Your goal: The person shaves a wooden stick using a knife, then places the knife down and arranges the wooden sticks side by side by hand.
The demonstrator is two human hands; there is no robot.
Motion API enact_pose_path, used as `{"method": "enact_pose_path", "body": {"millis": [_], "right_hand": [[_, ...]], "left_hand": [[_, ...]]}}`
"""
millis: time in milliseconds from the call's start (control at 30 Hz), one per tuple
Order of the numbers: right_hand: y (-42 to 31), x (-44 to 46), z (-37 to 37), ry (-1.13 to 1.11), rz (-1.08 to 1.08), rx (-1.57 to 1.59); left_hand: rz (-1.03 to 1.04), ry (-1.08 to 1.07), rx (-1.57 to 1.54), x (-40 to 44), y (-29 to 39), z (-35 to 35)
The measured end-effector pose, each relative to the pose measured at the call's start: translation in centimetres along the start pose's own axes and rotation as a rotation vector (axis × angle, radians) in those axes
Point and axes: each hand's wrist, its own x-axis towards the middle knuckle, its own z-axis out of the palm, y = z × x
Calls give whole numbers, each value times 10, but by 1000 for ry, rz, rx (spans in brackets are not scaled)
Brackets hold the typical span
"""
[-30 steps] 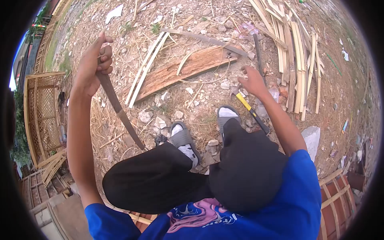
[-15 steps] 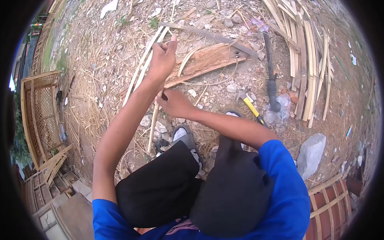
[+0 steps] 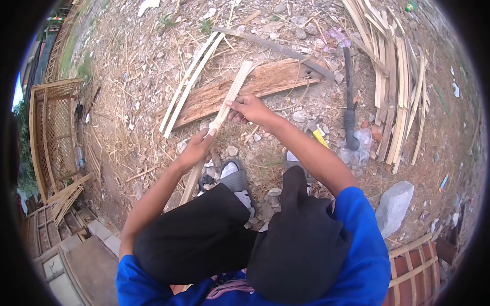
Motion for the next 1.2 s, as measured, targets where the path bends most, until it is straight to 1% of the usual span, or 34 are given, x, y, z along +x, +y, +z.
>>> {"method": "enact_pose_path", "body": {"millis": [33,100,133,167,200,267,300,333,400,433,467,533,633,733,833,933,1033,1133,1200], "right_hand": [[1,3,-6,38,-22,-75],[1,12,-28,99,-66,-228],[3,16,-49,235,-174,-454],[5,20,-77,373,-283,-682],[1,20,-105,562,-442,-990],[-4,9,-157,777,-347,-1434],[-7,1,-171,826,-224,-1470],[-7,-5,-183,872,-100,-1500],[11,1,-219,934,-134,-1411],[14,3,-222,960,-149,-1363],[16,4,-225,933,-109,-1353],[5,-2,-220,882,-34,-1332],[1,-4,-217,835,-47,-1364],[-2,-3,-211,812,-83,-1308],[-12,-14,-196,852,-129,-1177],[-23,-27,-191,836,-285,-1234],[-44,-49,-174,900,-447,-1178],[-64,-77,-169,825,-655,-1126],[-66,-94,-158,827,-655,-1050]], "left_hand": [[10,48,-56,-1,-3,1],[70,147,16,4,-12,-5],[98,197,51,8,-20,-9],[170,211,1,13,-31,-13],[184,250,36,17,-42,-15],[229,317,112,26,-55,-21],[208,341,178,26,-57,-24],[240,378,194,27,-62,-23],[306,457,226,32,-69,-22],[251,446,208,32,-68,-23],[260,455,219,31,-69,-23],[285,473,243,33,-70,-26],[350,558,351,38,-76,-38],[347,609,338,36,-77,-44],[273,604,259,32,-70,-47],[375,668,269,34,-70,-51],[375,697,240,30,-61,-52],[418,704,249,25,-52,-54],[449,698,326,23,-52,-54]]}}
